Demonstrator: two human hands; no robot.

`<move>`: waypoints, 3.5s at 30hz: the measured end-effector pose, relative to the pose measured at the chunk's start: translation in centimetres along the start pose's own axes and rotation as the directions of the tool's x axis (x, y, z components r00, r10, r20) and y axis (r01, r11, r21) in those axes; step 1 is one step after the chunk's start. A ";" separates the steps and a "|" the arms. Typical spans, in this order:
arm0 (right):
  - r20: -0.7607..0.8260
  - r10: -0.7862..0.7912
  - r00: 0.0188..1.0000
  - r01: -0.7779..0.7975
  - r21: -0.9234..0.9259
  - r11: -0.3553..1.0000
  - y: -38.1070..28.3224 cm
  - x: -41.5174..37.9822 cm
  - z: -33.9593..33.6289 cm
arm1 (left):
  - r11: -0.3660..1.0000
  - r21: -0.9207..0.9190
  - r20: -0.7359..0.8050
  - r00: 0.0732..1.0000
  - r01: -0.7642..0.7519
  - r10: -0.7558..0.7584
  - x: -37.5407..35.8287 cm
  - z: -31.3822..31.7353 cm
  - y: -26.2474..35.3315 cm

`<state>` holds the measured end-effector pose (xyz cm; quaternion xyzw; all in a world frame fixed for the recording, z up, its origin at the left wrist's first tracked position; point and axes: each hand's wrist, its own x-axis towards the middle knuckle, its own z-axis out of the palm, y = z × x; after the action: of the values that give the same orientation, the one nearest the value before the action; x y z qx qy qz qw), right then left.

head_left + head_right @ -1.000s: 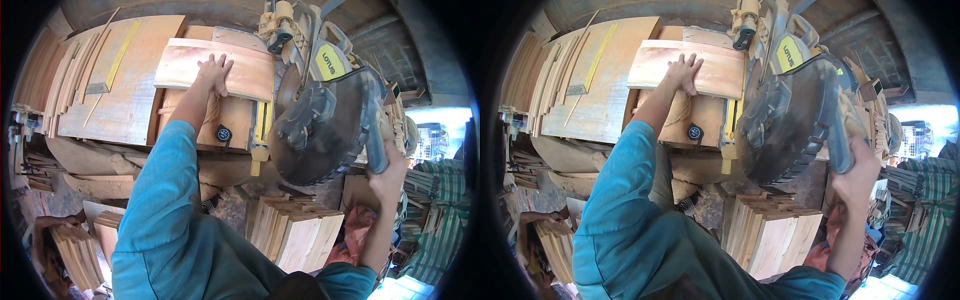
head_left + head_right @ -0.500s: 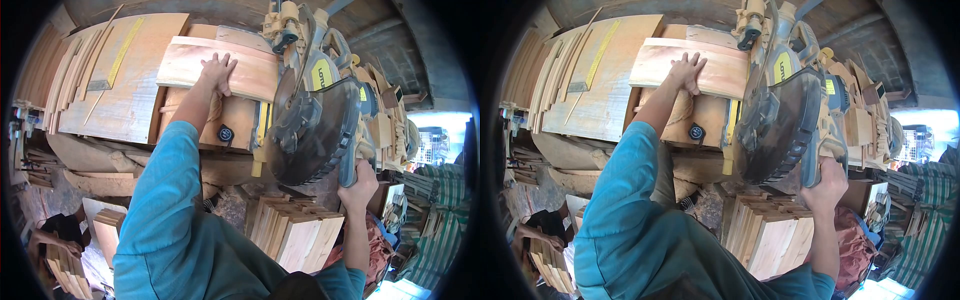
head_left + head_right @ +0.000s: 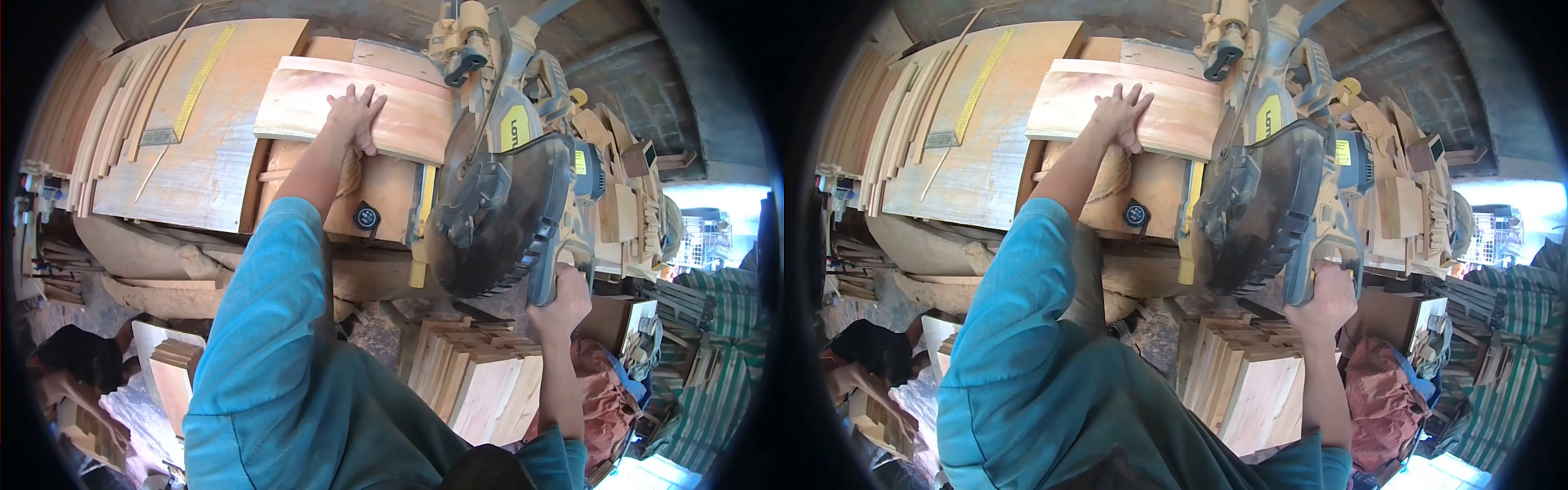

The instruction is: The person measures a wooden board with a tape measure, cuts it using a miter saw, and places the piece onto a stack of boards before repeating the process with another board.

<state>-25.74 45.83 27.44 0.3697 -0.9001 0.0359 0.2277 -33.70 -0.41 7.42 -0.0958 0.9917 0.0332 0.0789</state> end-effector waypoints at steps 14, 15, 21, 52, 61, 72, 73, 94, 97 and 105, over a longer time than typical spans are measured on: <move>-0.052 -0.021 0.998 0.022 0.024 0.999 -0.9 -1.6 2.6 | 1.000 0.000 -0.017 1.000 -0.011 0.011 -0.1 0.0 -0.1; -0.044 -0.015 0.999 0.016 0.021 1.000 -0.9 -1.9 2.8 | 1.000 0.002 -0.015 1.000 -0.009 0.009 -0.1 0.0 -0.1; -0.057 -0.011 0.998 0.011 0.002 1.000 -0.9 -1.2 3.4 | 1.000 0.010 -0.008 1.000 -0.006 0.006 -0.1 -0.1 0.0; -0.105 -0.025 0.994 0.019 -0.061 0.998 1.3 4.4 7.3 | 1.000 0.027 -0.037 0.999 -0.009 0.010 -0.3 0.0 0.0; -0.132 -0.009 0.991 -0.003 -0.085 0.996 1.7 6.4 8.5 | 1.000 -0.003 -0.009 1.000 -0.008 0.008 -0.2 0.0 -0.1; -0.154 -0.004 0.988 -0.013 -0.110 0.994 2.5 9.4 9.9 | 0.999 0.034 -0.013 1.000 -0.007 0.007 -0.4 -0.2 0.1; -0.146 0.007 0.989 -0.022 -0.099 0.995 2.5 9.5 10.0 | 0.999 0.037 -0.008 1.000 -0.008 0.008 -0.5 -0.1 0.1; -0.091 0.079 0.993 -0.086 -0.081 0.993 3.7 14.0 11.4 | 0.999 0.046 0.010 1.000 -0.016 0.016 -0.3 -0.4 0.3; -0.112 0.036 0.993 -0.045 -0.080 0.996 3.9 15.1 9.6 | 0.999 0.043 0.004 1.000 -0.016 0.015 -0.1 -0.5 0.1; -0.091 0.225 0.970 -0.240 -0.230 0.943 8.1 27.0 -1.5 | 0.999 0.045 0.014 1.000 -0.012 0.012 -0.3 -0.1 0.4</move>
<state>-47.48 34.50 41.41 0.2294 -0.9275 -0.0345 0.2930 -33.48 -0.02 7.58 -0.0879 0.9922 0.0119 0.0878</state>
